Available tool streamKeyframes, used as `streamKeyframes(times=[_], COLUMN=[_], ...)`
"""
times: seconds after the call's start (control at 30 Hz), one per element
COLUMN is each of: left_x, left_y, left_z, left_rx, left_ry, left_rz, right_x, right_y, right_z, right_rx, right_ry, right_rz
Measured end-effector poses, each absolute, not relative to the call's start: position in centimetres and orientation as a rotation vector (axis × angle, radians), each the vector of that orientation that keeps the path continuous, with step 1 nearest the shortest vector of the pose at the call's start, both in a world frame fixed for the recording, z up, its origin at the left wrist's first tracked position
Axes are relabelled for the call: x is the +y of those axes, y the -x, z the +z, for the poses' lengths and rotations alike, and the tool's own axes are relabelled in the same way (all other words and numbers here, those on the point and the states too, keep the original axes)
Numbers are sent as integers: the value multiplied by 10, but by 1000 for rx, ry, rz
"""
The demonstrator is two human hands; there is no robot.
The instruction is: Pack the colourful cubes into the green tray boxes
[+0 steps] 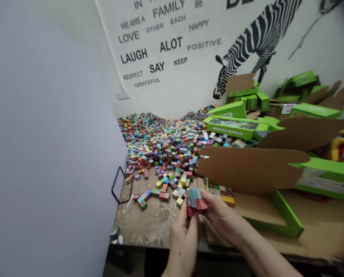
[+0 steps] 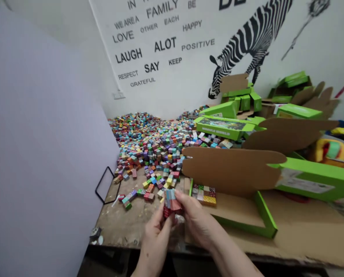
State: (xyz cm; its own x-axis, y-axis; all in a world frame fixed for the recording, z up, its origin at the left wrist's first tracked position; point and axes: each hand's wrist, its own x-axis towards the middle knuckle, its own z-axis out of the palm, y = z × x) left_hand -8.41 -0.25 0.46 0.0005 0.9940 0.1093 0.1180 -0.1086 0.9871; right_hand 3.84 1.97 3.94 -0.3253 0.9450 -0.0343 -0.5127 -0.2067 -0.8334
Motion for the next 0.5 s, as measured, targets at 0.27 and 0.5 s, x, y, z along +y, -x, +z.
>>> streamKeyframes(times=[0.27, 0.5], left_x=[30, 53], left_y=[133, 137], left_z=[-27, -42], left_rx=[1761, 1879], left_ry=[-2292, -2557], left_rz=[1058, 836], right_x=[11, 21], right_y=[-150, -172], right_z=[58, 47], right_rx=[-1297, -1887], right_ry=[1296, 1982], right_rz=[1236, 696])
